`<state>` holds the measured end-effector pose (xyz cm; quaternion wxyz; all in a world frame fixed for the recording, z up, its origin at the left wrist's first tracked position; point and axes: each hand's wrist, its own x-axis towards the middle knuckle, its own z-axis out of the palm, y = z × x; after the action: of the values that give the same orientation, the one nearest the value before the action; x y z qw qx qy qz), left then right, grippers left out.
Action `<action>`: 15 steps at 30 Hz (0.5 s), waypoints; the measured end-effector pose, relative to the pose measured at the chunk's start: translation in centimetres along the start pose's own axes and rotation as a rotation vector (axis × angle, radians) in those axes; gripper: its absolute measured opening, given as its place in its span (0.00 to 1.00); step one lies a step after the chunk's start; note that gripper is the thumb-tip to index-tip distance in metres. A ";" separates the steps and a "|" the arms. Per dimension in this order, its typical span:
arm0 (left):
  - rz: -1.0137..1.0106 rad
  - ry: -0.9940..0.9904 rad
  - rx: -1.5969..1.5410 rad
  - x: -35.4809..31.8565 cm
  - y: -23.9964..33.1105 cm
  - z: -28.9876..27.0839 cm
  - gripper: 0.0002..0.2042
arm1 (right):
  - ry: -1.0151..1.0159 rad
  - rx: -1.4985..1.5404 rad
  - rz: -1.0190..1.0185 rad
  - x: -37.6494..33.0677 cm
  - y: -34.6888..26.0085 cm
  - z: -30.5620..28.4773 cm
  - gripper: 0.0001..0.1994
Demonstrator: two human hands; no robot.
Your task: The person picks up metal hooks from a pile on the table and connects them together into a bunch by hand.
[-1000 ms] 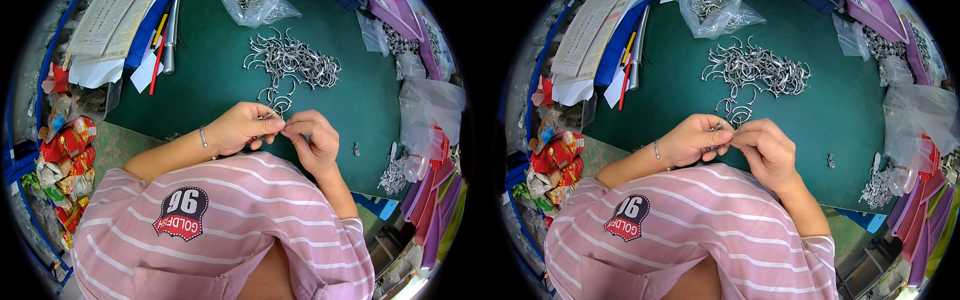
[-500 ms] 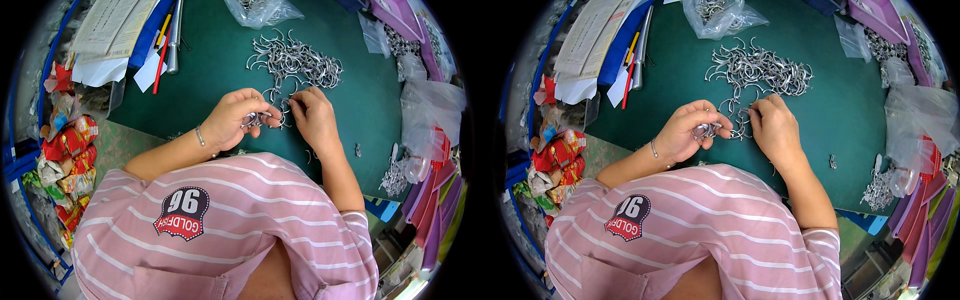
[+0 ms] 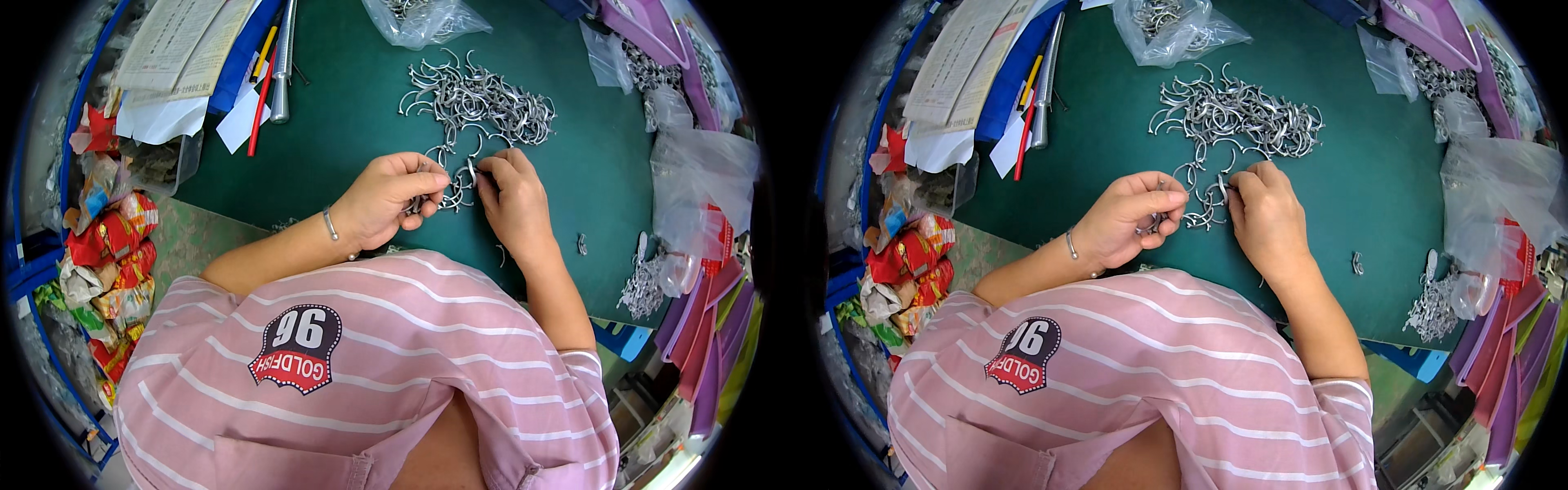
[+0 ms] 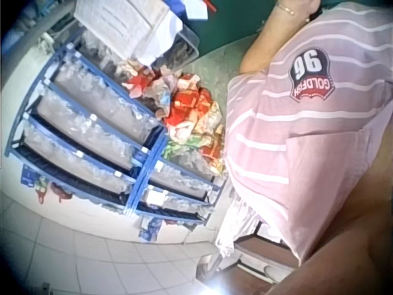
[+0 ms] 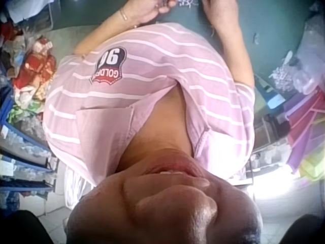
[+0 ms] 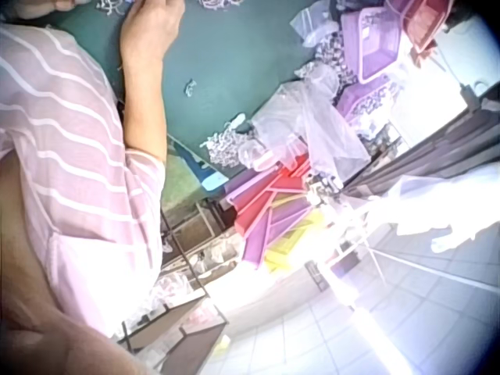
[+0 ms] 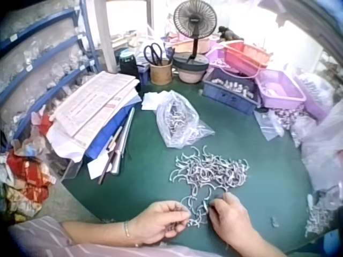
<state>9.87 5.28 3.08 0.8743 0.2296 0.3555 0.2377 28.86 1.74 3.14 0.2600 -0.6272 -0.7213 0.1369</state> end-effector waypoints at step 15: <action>-0.024 -0.033 0.116 0.3 -1.0 0.2 0.07 | 0.146 0.317 -0.298 -2.2 -1.8 -0.6 0.11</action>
<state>10.49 4.63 2.46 0.8680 0.2795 0.3570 0.2024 27.83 -0.82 4.11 0.4242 -0.4733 -0.7546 0.1630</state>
